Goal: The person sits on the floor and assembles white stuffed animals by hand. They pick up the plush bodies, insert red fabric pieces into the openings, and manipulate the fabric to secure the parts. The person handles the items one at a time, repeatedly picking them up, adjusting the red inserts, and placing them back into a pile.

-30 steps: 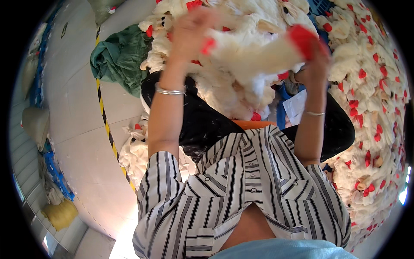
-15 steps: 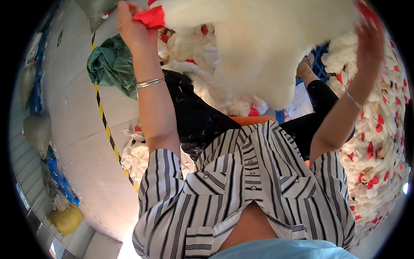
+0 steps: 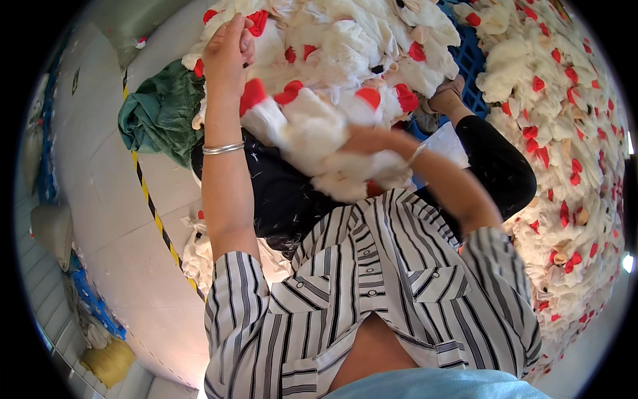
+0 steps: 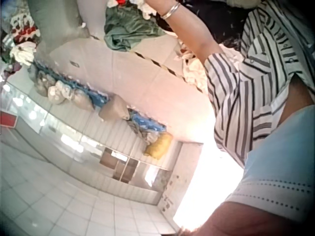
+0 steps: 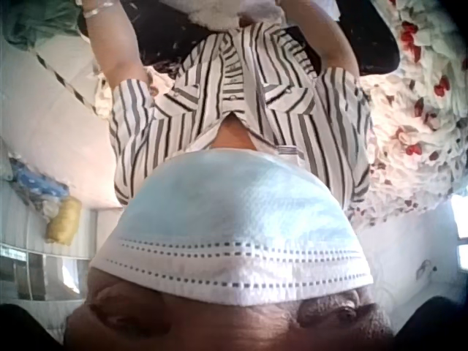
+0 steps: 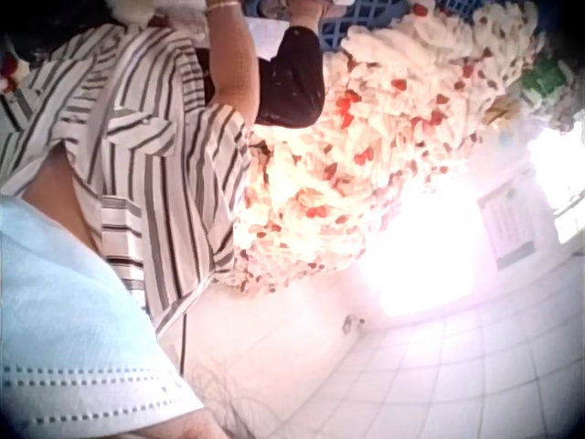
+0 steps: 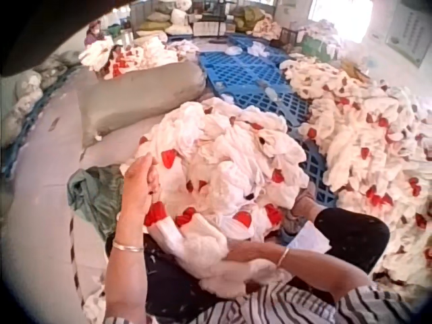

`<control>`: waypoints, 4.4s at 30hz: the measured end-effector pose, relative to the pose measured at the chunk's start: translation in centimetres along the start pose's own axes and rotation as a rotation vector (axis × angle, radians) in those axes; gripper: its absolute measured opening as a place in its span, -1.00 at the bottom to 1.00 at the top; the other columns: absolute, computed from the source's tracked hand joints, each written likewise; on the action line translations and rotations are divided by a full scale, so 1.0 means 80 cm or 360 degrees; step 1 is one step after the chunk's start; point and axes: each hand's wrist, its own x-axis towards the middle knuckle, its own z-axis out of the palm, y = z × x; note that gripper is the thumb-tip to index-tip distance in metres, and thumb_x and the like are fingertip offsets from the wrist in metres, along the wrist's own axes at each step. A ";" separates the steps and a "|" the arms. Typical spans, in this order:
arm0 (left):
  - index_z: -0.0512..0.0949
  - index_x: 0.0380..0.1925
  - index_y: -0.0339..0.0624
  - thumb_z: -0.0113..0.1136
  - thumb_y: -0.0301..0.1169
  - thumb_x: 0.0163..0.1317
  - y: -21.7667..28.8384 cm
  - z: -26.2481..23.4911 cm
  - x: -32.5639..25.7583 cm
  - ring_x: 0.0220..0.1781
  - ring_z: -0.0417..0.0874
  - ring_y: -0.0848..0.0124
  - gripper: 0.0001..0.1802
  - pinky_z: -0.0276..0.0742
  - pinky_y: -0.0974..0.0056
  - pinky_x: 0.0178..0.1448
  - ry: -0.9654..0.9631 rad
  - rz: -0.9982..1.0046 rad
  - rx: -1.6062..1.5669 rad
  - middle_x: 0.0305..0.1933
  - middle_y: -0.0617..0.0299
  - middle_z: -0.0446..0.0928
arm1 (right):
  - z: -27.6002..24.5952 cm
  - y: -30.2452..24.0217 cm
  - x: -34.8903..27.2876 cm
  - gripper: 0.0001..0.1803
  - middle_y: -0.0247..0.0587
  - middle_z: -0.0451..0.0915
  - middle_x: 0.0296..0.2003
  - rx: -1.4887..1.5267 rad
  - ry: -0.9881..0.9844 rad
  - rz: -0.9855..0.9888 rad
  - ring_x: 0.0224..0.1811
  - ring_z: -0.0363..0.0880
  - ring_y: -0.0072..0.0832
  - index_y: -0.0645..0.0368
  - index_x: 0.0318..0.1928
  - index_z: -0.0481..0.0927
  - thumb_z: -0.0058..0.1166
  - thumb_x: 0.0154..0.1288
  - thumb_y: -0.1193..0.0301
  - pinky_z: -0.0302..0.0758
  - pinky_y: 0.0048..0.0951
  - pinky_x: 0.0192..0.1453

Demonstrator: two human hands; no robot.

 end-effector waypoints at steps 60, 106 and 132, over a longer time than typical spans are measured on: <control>0.53 -0.30 -0.23 0.13 -0.31 0.35 -0.012 0.003 0.018 -0.65 0.22 0.70 -0.81 0.11 0.56 -0.56 -0.0117 -0.0235 0.0437 -0.56 0.46 0.35 | -0.091 -0.066 0.042 -0.36 -0.23 0.58 0.04 0.0221 0.0147 -0.0346 0.04 0.52 -0.41 0.10 0.16 0.49 0.20 0.16 0.00 0.44 -0.37 0.10; 0.53 -0.28 -0.24 0.06 -0.38 0.39 -0.008 0.043 0.018 -0.56 0.23 0.73 -0.84 0.09 0.57 -0.51 -0.0172 -0.0454 0.1059 -0.52 0.48 0.37 | -0.117 0.124 0.039 -0.58 -0.04 0.63 -0.08 0.0065 -0.0064 -0.0945 -0.04 0.57 -0.21 0.15 -0.02 0.60 0.16 0.02 0.39 0.46 -0.19 0.06; 0.52 -0.31 -0.24 0.11 -0.39 0.36 -0.034 0.049 0.033 -0.45 0.30 0.74 -0.86 0.25 0.56 -0.35 -0.0231 -0.0527 0.1399 -0.47 0.51 0.40 | -0.420 0.476 0.177 -0.17 0.43 0.15 0.29 -0.0124 0.1995 0.0783 0.35 0.21 0.15 0.18 0.42 0.02 0.06 0.18 0.30 0.27 -0.09 0.37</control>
